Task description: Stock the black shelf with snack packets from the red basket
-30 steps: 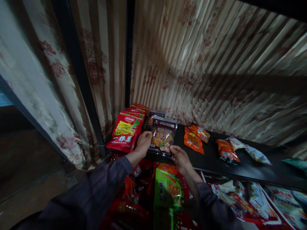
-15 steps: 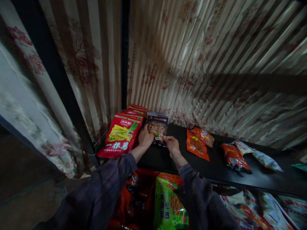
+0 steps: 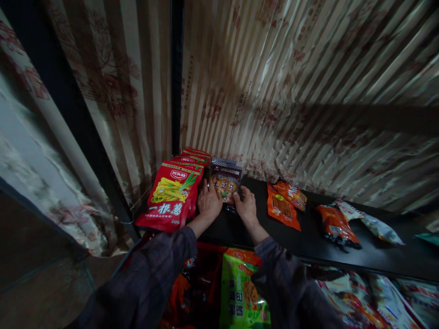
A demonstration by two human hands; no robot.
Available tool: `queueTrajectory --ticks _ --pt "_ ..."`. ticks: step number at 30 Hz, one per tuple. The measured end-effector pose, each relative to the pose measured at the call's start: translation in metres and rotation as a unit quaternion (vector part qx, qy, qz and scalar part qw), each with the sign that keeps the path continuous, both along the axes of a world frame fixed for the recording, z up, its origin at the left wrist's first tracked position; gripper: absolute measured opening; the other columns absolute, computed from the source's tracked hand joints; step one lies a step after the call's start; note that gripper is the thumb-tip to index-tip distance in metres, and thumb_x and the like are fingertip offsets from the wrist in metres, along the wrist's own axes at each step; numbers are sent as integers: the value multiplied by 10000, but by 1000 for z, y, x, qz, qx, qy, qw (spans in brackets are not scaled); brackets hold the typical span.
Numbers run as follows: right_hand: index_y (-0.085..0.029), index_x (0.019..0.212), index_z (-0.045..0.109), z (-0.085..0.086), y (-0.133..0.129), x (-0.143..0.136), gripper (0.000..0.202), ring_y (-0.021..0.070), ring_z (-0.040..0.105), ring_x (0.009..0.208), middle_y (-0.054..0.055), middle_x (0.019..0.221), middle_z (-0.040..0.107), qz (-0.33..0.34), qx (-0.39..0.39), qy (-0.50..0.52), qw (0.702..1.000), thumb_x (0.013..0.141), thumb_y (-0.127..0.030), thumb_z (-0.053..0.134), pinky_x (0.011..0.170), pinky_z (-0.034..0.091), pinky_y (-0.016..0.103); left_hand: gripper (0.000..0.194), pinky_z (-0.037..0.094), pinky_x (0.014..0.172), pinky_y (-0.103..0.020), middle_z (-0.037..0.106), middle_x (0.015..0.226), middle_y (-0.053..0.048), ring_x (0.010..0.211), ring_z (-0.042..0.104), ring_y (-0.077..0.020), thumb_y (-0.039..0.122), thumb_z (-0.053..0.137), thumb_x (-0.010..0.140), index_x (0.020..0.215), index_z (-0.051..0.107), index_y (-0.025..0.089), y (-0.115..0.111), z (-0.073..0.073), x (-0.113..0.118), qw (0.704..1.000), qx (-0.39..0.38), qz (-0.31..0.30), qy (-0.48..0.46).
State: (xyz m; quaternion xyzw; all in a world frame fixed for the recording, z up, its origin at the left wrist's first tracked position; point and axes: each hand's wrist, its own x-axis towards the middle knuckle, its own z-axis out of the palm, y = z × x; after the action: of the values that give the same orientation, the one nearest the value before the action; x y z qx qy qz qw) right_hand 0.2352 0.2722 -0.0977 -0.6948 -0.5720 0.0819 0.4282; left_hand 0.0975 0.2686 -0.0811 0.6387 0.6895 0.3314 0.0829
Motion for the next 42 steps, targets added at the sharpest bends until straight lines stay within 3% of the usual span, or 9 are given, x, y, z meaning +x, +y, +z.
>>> queueTrajectory --ticks 4,7,10,15,21,28,37,42 --pt "-121 1377 473 2 15 -4 598 280 411 1363 180 1427 491 45 37 -24 998 864 -428 460 1101 359 459 531 387 1095 -456 333 1560 -193 1409 374 -324 221 426 931 1456 416 137 -2 -9 0 995 75 -27 52" --pt "-136 1401 457 1 25 -12 605 289 333 1424 173 1464 456 60 18 -37 997 876 -437 455 1122 331 478 481 356 1119 -467 322 1573 -161 1455 284 -320 214 418 936 1409 497 179 -1 -14 0 991 94 -66 71" --pt "-135 1417 437 -1 31 -21 609 290 353 1415 175 1456 462 55 0 -37 998 887 -434 439 1103 367 465 471 354 1122 -476 365 1554 -152 1447 302 -317 238 411 942 1398 515 183 2 -17 0 992 84 -71 64" --pt "-145 1424 422 -4 32 -28 583 272 520 1270 170 1377 534 41 -5 -43 998 909 -420 401 1036 440 432 485 348 1136 -460 376 1554 -121 1457 281 -308 222 427 928 1405 514 189 4 -21 1 993 80 -73 46" --pt "-149 1420 431 2 29 -29 574 265 581 1172 169 1297 586 21 -39 -63 997 916 -423 422 970 474 402 502 332 1150 -440 367 1560 -119 1469 256 -290 198 427 924 1422 495 177 4 -19 1 993 65 -84 43" --pt "-140 1427 434 10 23 -36 572 283 596 1136 186 1251 600 -7 -64 -70 995 916 -397 449 964 466 415 509 321 1158 -443 357 1565 -111 1472 252 -275 193 418 929 1435 476 191 2 -18 1 993 60 -86 51" --pt "-167 1418 449 4 28 -38 587 332 554 1167 188 1240 596 6 -42 -25 999 897 -437 441 978 437 499 491 306 1159 -510 393 1542 -129 1454 296 -290 189 410 927 1411 496 186 6 -23 0 993 94 -64 39" --pt "-134 1418 434 4 28 -40 588 327 525 1217 206 1307 558 12 -38 -24 999 908 -425 404 1013 411 503 468 284 1176 -476 375 1547 -150 1464 270 -281 188 394 939 1388 517 144 5 -23 0 992 93 -67 45"
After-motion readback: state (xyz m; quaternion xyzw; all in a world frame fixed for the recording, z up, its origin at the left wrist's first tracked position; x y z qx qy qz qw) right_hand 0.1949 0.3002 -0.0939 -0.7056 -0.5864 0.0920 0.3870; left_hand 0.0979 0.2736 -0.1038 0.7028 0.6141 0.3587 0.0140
